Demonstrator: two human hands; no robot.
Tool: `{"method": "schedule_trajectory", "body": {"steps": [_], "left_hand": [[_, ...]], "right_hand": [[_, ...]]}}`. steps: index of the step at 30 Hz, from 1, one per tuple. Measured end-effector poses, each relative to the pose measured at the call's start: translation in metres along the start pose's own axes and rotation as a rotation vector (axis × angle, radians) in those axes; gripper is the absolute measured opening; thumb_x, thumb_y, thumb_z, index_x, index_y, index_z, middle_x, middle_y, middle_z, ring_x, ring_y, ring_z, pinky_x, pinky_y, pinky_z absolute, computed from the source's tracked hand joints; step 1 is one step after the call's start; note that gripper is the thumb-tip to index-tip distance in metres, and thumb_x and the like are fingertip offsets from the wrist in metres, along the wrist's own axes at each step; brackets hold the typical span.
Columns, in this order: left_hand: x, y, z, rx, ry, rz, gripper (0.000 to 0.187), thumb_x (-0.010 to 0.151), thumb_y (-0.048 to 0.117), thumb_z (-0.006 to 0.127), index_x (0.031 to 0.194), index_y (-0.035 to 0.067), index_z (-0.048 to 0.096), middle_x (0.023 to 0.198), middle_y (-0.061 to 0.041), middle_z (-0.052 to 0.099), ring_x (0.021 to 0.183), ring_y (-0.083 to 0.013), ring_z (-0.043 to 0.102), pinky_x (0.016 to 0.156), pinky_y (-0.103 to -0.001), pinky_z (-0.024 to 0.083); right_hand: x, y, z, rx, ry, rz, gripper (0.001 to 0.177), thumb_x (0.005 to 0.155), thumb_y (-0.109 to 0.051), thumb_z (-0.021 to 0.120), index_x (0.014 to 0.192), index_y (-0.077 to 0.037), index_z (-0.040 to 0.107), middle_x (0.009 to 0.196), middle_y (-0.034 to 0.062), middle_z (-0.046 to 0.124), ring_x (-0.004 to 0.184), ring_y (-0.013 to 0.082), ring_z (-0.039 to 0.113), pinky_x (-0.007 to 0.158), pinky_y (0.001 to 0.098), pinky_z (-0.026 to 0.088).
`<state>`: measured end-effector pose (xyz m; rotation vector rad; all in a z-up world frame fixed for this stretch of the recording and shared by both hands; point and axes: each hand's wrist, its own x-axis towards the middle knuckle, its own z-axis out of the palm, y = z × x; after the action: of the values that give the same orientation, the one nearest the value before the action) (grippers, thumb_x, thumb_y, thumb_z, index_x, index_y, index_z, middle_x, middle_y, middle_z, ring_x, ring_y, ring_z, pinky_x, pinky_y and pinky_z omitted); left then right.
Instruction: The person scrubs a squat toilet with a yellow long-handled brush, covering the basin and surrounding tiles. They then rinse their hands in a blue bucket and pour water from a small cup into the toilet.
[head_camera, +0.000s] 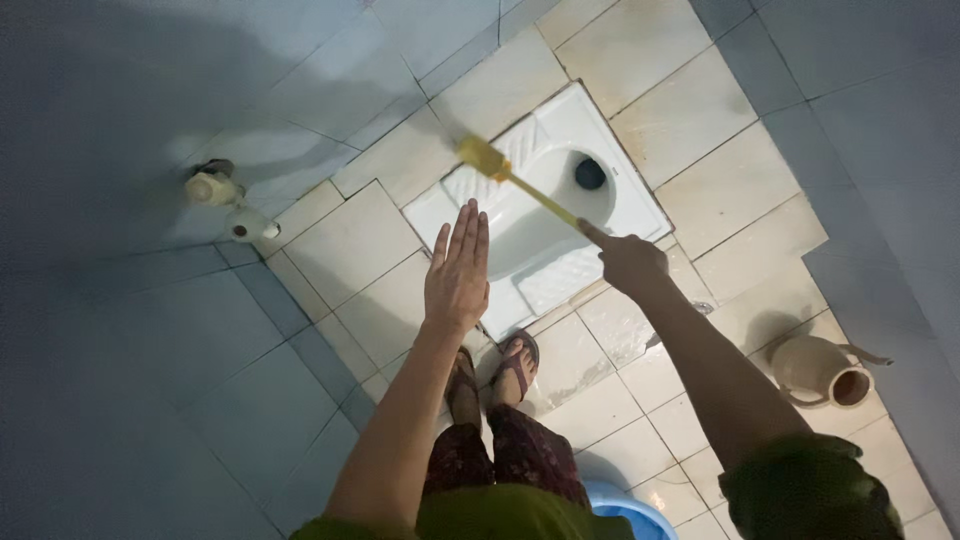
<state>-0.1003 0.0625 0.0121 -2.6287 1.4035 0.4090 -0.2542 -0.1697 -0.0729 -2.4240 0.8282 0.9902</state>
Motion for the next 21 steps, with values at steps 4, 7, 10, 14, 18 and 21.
{"method": "schedule_trajectory", "body": {"steps": [4,7,10,14,18,21], "left_hand": [[-0.012,-0.008,-0.001,0.007,-0.03,0.014,0.089,0.088,0.012,0.061,0.161,0.0,0.013,0.172,-0.013,0.007,0.159,-0.0225,0.007,0.13,-0.041,0.008],[-0.022,-0.008,-0.005,0.034,-0.059,-0.008,0.093,0.088,0.017,0.064,0.162,0.001,0.011,0.172,-0.012,0.005,0.158,-0.0219,0.005,0.13,-0.041,0.007],[-0.03,-0.009,-0.009,0.026,-0.126,-0.03,0.095,0.087,0.024,0.065,0.161,0.001,0.008,0.171,-0.013,0.001,0.158,-0.0233,0.002,0.129,-0.042,0.005],[-0.044,-0.013,-0.01,0.064,-0.169,-0.027,0.097,0.089,0.026,0.064,0.162,0.0,0.006,0.172,-0.015,0.0,0.159,-0.0243,0.0,0.129,-0.043,0.005],[-0.058,-0.019,0.0,0.159,-0.058,0.015,0.092,0.091,0.021,0.061,0.163,0.0,0.008,0.172,-0.015,0.003,0.159,-0.0241,0.003,0.129,-0.043,0.006],[-0.07,-0.023,0.013,0.187,-0.126,0.011,0.09,0.091,0.02,0.059,0.163,-0.002,0.008,0.172,-0.017,0.003,0.159,-0.025,0.003,0.129,-0.043,0.006]], "right_hand": [[-0.007,0.009,0.009,0.172,0.092,0.075,0.073,0.101,-0.031,0.059,0.161,-0.05,0.021,0.108,0.0225,0.072,0.101,0.0383,0.07,0.085,0.0545,0.056],[-0.011,0.011,0.026,0.412,-0.003,0.181,0.073,0.102,-0.03,0.056,0.164,-0.046,0.019,0.104,0.0249,0.071,0.087,0.0415,0.073,0.077,0.0536,0.061],[-0.024,-0.004,0.052,0.353,0.012,0.072,0.077,0.102,-0.029,0.055,0.165,-0.044,0.014,0.097,0.0246,0.073,0.083,0.0384,0.073,0.076,0.0518,0.061],[-0.047,-0.044,0.094,0.258,-0.025,-0.007,0.078,0.103,-0.029,0.055,0.164,-0.047,0.011,0.093,0.023,0.073,0.084,0.0361,0.073,0.077,0.0514,0.06],[-0.056,-0.065,0.105,0.206,-0.012,-0.051,0.074,0.103,-0.032,0.056,0.162,-0.052,0.016,0.099,0.0213,0.072,0.092,0.0367,0.073,0.082,0.0525,0.058],[-0.057,-0.052,0.093,0.166,-0.078,0.039,0.071,0.104,-0.033,0.054,0.161,-0.055,0.017,0.106,0.0207,0.072,0.098,0.0366,0.074,0.087,0.0526,0.058]]}}
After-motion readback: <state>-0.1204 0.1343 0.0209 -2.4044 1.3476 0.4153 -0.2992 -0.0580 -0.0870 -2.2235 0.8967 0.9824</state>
